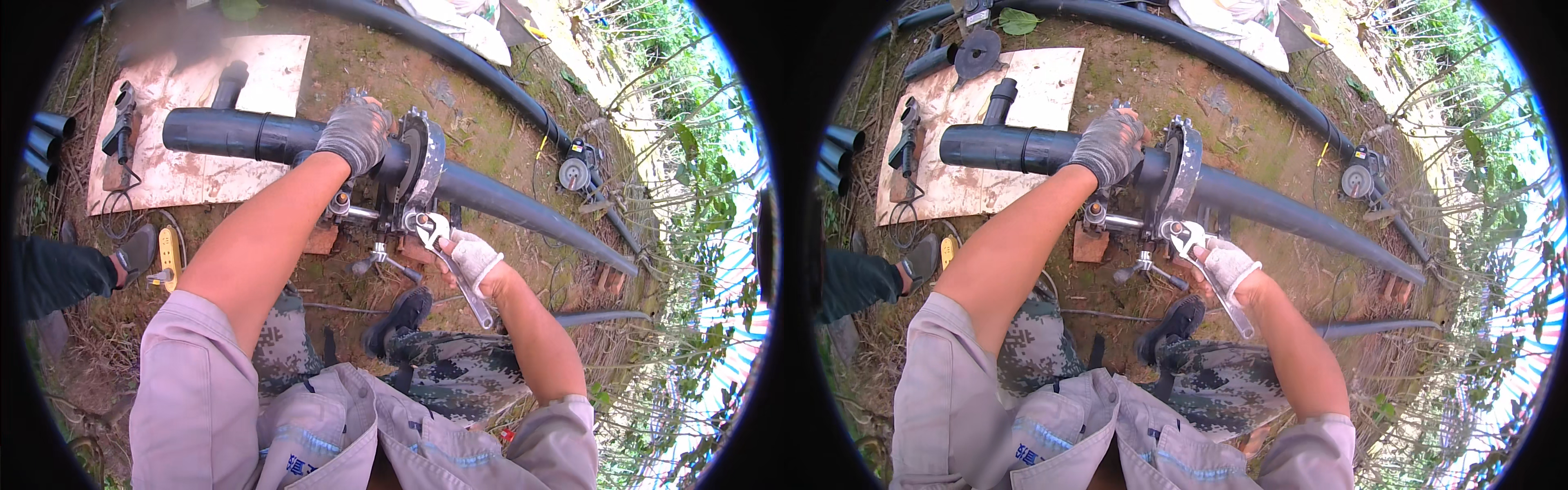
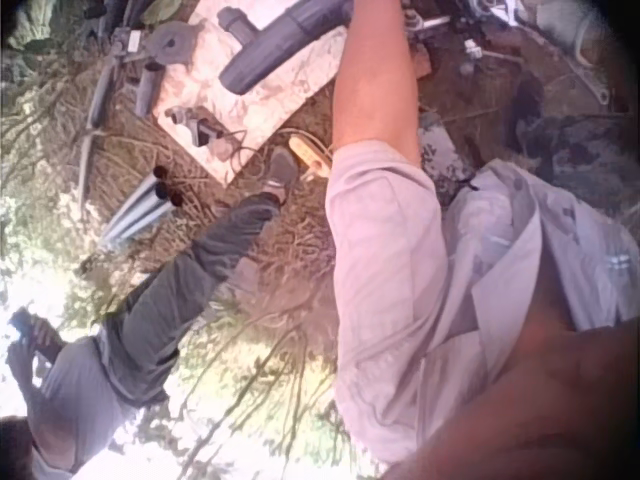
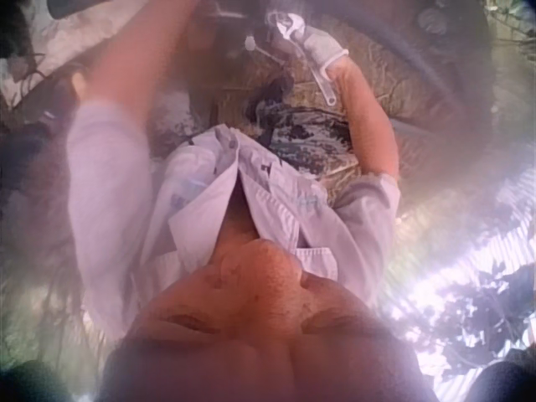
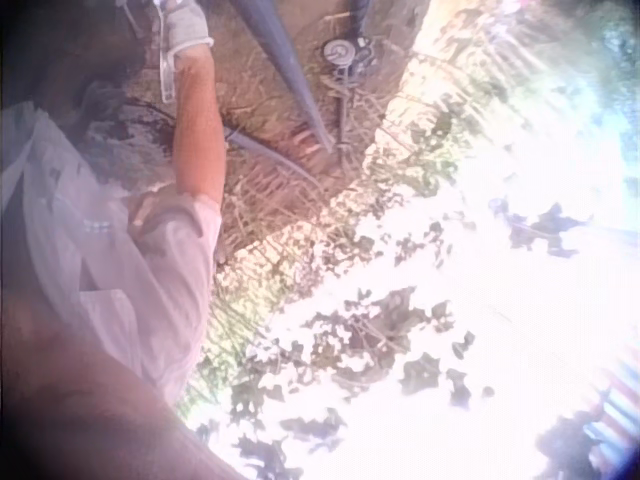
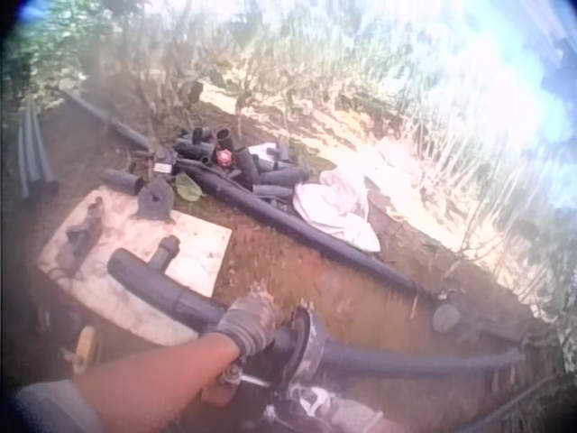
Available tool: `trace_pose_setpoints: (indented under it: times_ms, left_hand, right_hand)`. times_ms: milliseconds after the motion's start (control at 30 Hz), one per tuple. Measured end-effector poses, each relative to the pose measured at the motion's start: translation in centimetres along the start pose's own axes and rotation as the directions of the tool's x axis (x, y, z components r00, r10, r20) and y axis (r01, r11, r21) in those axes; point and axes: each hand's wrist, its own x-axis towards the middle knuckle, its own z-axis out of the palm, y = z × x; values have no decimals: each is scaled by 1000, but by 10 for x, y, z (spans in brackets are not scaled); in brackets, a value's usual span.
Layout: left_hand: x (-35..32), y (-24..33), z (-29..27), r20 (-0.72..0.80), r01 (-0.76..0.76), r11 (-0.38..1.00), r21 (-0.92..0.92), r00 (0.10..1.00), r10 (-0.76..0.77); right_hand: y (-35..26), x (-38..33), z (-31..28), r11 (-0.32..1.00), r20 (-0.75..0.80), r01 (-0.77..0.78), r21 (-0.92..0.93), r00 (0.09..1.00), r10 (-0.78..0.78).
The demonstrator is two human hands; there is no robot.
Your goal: The person kneels on the ground and uses an adjustable wrench to tighten bolts on a pipe coupling. They wipe the pipe with a purple cloth and use a power tool to cut or deburr the pipe end. Another person is visible nearby handling additional pipe fittings.
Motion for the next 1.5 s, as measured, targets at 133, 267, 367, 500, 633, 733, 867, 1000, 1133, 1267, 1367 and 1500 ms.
trace_pose_setpoints:
  times_ms: [133,267,367,500,633,733,867,1000,1133,1267,1367,1500]
  left_hand:
    - [3,3,4,13,-12,1000,1,1000,12]
    - [4,-9,-1,26,16,994,-104,1000,-13]
    - [1,-6,-4,-18,53,976,-210,998,-58]
    - [3,-10,-1,8,104,962,-253,994,-105]
    - [3,-5,0,-5,80,963,-258,996,-84]
    - [4,-3,3,-17,34,962,-271,999,-40]
    - [3,-18,5,-54,-28,950,-310,998,12]
    - [0,-11,1,-43,-2,922,-386,999,-16]
    - [1,-9,5,-84,-67,921,-384,996,38]
    - [-2,-10,5,-104,-36,937,-348,995,-1]
    - [-6,-10,6,-171,-40,970,-239,985,-1]
    - [-6,-6,10,-92,11,941,-339,995,-45]
  right_hand:
    - [-4,21,-25,978,44,62,-197,998,-55]
    - [-7,26,-11,959,28,95,-265,996,-90]
    - [-9,23,-1,957,6,92,-276,996,-94]
    - [28,23,32,986,-158,163,19,975,-158]
    - [48,51,138,609,-428,366,704,902,-47]
    - [71,51,131,603,-377,372,706,918,-126]
    - [61,10,75,837,-209,201,510,972,-106]
    - [24,7,7,977,53,91,195,993,-103]
    - [12,25,-21,990,178,142,6,974,-141]
    - [25,30,14,986,-27,135,95,991,-133]
    - [41,32,87,883,-333,182,432,942,-31]
    - [55,62,157,505,-409,372,779,912,-41]
